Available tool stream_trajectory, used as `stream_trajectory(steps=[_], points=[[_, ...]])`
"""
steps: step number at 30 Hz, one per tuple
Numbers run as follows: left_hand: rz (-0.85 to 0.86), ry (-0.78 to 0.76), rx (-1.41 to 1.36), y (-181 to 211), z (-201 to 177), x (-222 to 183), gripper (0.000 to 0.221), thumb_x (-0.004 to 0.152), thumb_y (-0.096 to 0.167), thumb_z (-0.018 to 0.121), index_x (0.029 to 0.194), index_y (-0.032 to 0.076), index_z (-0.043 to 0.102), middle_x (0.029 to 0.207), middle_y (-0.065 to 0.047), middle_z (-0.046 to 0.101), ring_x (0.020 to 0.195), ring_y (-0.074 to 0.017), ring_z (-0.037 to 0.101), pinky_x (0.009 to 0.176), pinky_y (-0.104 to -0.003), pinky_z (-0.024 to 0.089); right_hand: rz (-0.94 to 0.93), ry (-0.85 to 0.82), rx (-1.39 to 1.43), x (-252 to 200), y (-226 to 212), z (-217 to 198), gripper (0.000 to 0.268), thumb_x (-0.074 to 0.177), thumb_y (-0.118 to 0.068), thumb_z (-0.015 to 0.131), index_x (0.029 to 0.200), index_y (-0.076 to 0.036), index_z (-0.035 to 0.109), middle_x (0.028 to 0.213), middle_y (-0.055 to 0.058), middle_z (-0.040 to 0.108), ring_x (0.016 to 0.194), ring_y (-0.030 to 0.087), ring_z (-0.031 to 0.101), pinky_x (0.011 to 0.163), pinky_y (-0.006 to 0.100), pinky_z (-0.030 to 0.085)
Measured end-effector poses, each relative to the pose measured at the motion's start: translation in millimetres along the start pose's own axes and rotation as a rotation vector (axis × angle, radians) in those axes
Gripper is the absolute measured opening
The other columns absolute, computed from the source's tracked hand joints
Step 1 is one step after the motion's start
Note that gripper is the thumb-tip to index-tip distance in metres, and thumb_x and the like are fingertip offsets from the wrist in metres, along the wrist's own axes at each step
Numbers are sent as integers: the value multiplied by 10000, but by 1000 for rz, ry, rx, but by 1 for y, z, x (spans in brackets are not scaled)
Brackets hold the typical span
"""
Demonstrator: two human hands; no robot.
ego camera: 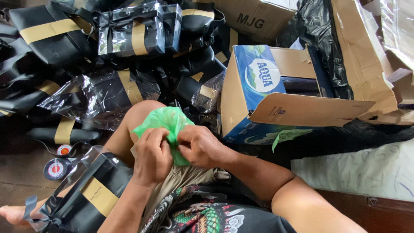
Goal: The person ties a black ribbon into a bow around a small packaged item inside a transparent box, then takes a green plastic bag from a nearby cardboard box and removes several small items from it.
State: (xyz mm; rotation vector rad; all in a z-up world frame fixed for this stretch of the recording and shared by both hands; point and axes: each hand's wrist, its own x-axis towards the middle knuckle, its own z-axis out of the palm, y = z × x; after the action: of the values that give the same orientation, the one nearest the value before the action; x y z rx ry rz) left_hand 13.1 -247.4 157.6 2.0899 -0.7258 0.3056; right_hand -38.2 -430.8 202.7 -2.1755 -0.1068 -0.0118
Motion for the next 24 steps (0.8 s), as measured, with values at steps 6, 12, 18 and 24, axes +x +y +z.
stream_trajectory(steps=[6,12,18,24], points=[[-60,-124,-140,-4,5,0,208,752,59,601,935,144,647,886,-75,613,947,-353,677,818,-442,557,68,81,204,0,9,6,36,843,-118,638,819,-130,661,711,-24,530,653,124,533,564,297,459],[-128,-210,-478,11,-9,0,302,741,-58,491,939,132,615,915,-101,643,918,-339,686,867,-442,535,148,211,-112,11,4,-9,53,809,-108,615,860,-106,600,637,155,630,616,370,640,572,471,472],[44,-23,-236,20,-23,9,182,913,92,518,1021,192,623,1111,-69,606,954,-344,661,838,-439,533,-301,179,50,4,-10,-7,233,834,-54,699,1054,-107,752,970,136,671,938,394,687,802,443,575],[2,-36,-169,10,-6,-2,176,923,88,550,1053,176,631,957,-96,616,885,-364,690,771,-448,566,-166,-69,275,12,-8,-12,173,868,-10,651,985,-78,758,841,116,683,814,192,661,738,383,559]])
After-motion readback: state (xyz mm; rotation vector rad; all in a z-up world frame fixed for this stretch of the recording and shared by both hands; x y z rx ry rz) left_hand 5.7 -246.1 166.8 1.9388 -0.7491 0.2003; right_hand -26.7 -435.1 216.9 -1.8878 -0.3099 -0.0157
